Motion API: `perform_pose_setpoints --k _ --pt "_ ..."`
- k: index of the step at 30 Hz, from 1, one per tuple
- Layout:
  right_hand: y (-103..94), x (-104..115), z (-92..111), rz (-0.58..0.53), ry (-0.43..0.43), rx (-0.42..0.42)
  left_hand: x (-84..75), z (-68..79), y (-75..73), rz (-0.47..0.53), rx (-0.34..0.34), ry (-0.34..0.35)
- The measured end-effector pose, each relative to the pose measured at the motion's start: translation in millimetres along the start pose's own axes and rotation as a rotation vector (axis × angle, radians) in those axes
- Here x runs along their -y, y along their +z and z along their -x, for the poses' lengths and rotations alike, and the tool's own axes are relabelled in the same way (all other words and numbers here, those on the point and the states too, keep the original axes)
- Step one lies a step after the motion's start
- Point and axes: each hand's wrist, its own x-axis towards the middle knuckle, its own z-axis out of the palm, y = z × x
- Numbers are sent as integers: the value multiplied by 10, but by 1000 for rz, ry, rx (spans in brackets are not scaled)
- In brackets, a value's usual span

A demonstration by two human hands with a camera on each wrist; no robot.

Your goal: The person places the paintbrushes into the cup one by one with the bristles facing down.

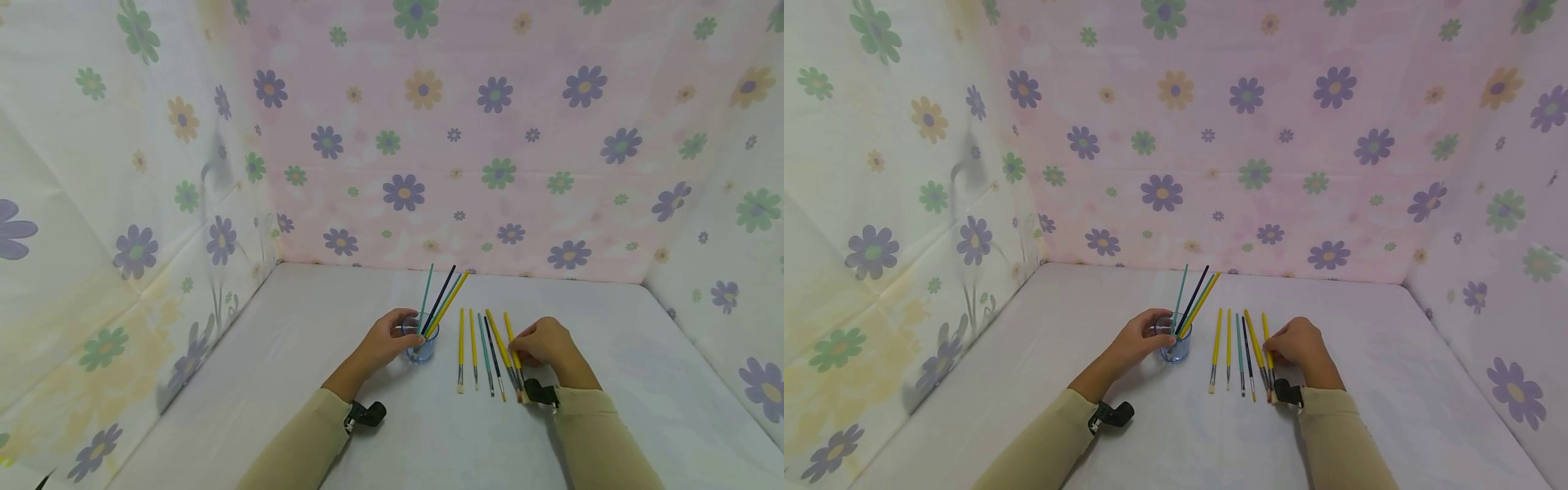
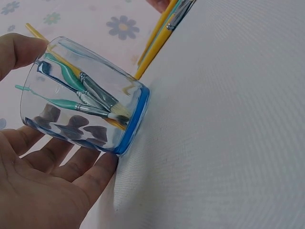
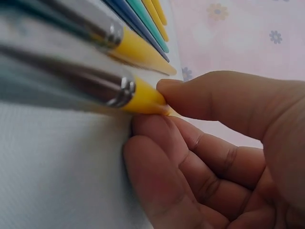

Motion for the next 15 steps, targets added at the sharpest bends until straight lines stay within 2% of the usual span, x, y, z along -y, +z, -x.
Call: perform_pose_setpoints --k 15 --pt "-36 11 -58 -61 -2 -29 24 -16 -11 11 11 11"
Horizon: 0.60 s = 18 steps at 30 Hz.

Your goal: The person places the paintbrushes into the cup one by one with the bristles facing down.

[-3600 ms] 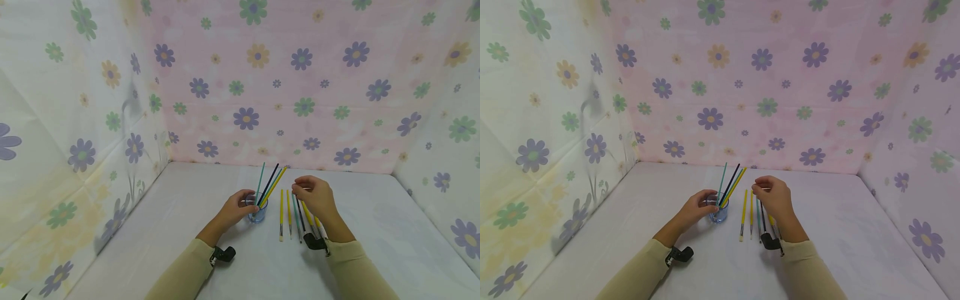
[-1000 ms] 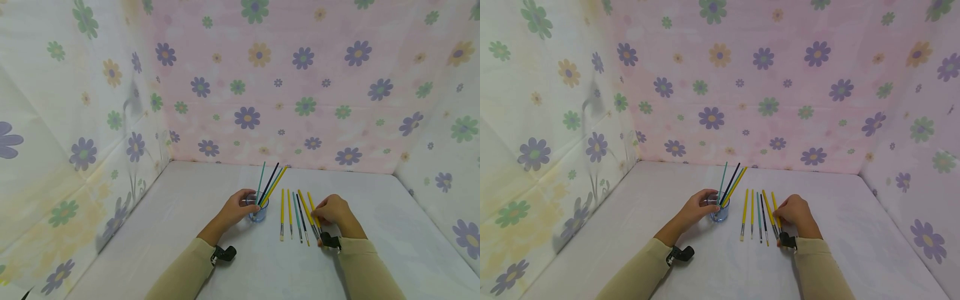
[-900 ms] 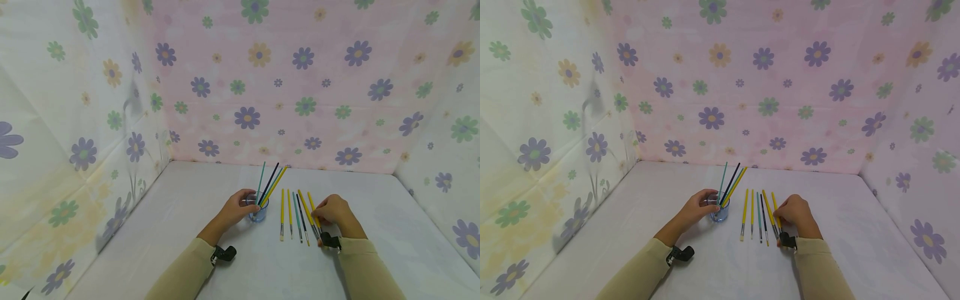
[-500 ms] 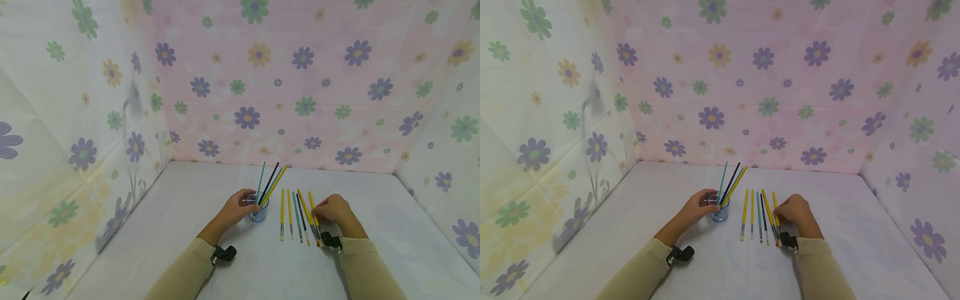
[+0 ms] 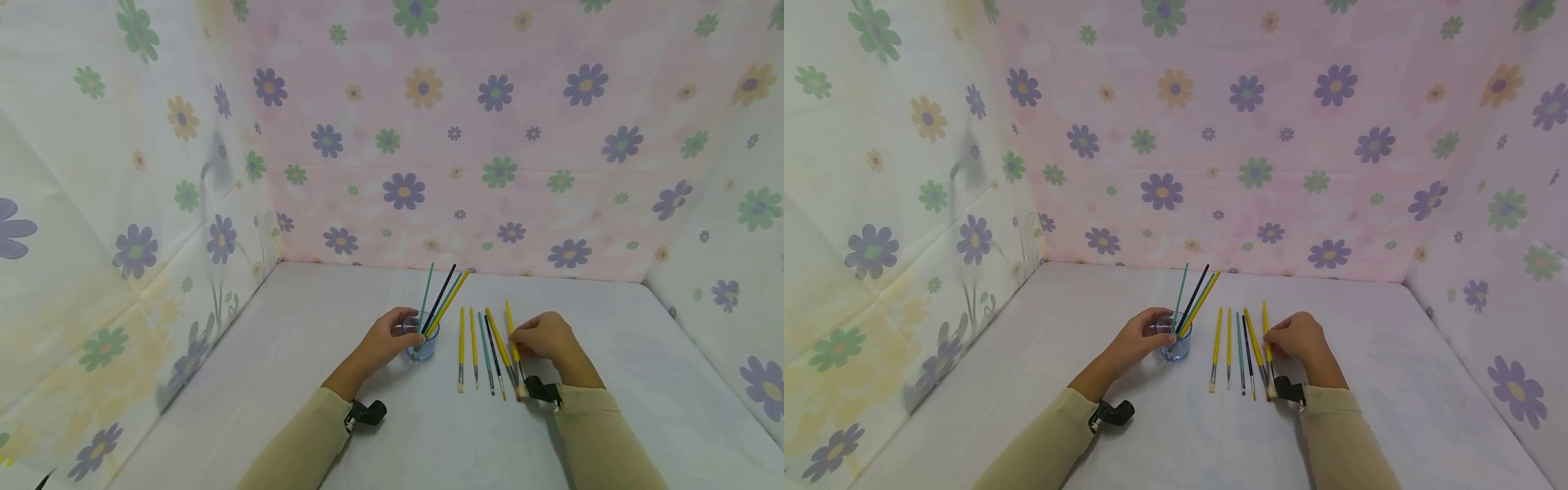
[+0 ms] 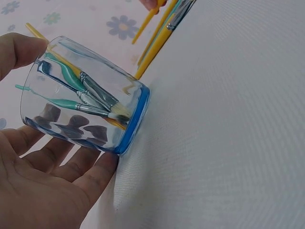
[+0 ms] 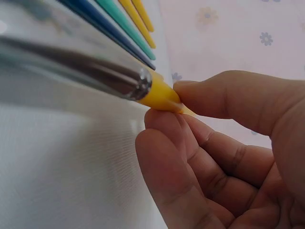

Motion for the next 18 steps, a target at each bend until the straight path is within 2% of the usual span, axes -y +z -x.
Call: perform_pose_setpoints --k 18 --pt "-58 164 131 -107 -89 -52 -14 6 6 3 2 -14"
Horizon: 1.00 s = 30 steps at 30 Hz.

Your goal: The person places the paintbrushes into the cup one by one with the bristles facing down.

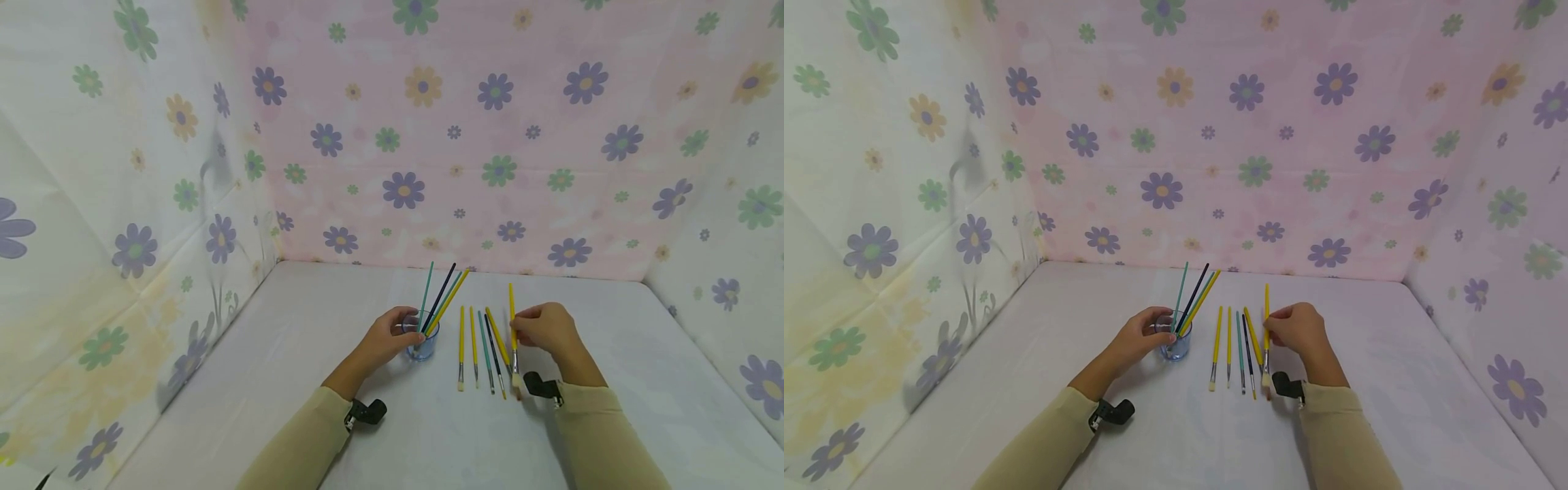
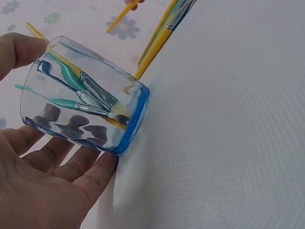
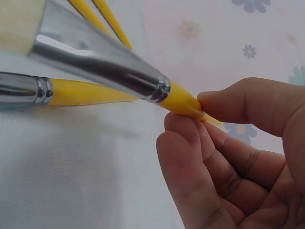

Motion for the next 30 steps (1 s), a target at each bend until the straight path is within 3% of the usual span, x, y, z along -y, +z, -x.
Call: perform_pose_setpoints --k 13,30 --pt "-31 70 51 -84 -34 -36 39 -26 1 7 -3 21" --pt "-61 182 102 -207 -58 -163 56 -33 2 6 -6 11"
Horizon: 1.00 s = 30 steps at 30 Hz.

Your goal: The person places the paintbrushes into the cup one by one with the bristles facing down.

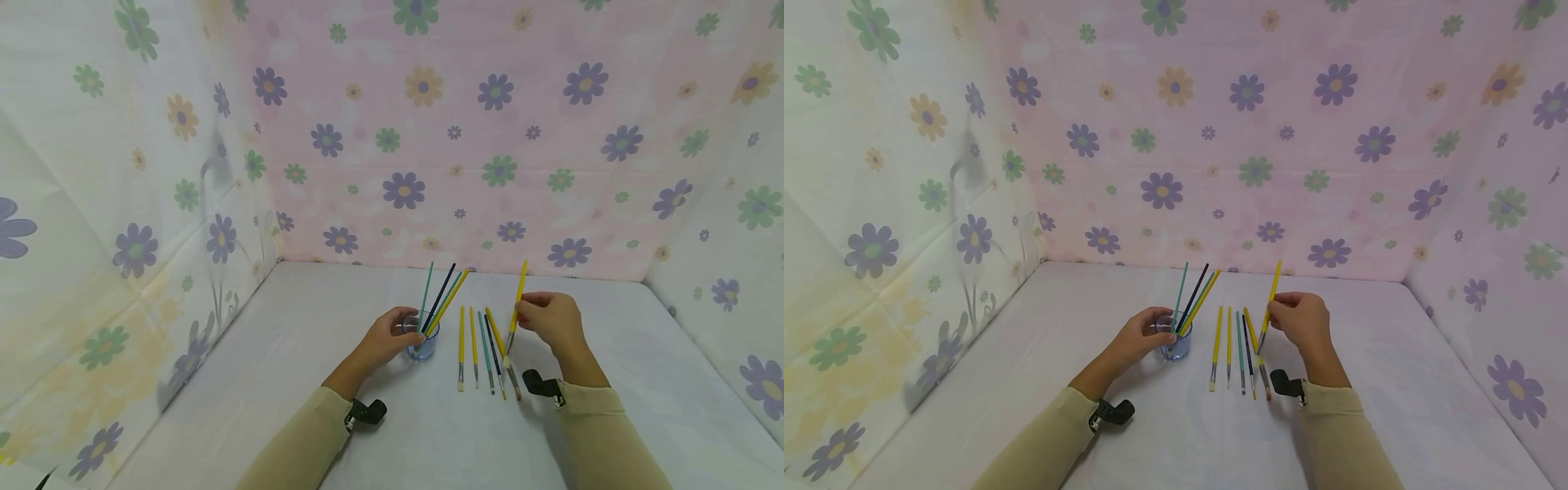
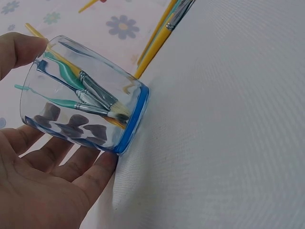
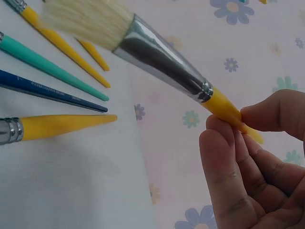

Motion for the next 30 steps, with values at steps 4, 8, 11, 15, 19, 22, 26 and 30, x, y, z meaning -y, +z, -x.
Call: perform_pose_setpoints --k 4,8,11,15,19,22,26,30 --pt "-10 22 19 -27 -17 -14 -6 -2 2 -3 -1 -5" --pt "-15 49 31 -60 -48 -26 -23 5 2 -3 -5 -10" --pt "-13 81 48 -85 -81 -39 -32 14 2 -1 -9 -10" --pt "-10 146 91 -116 -110 -60 -34 30 -3 3 -9 -4" --pt "-9 210 142 -163 -124 -72 -25 44 -4 -12 -14 -8" --pt "-2 253 172 -196 -141 -83 -12 46 -5 -21 -20 -11" --pt "14 315 221 -211 -175 -105 -4 38 -7 -9 -14 4" --pt "29 376 282 -235 -219 -113 -6 29 -7 11 -4 12"
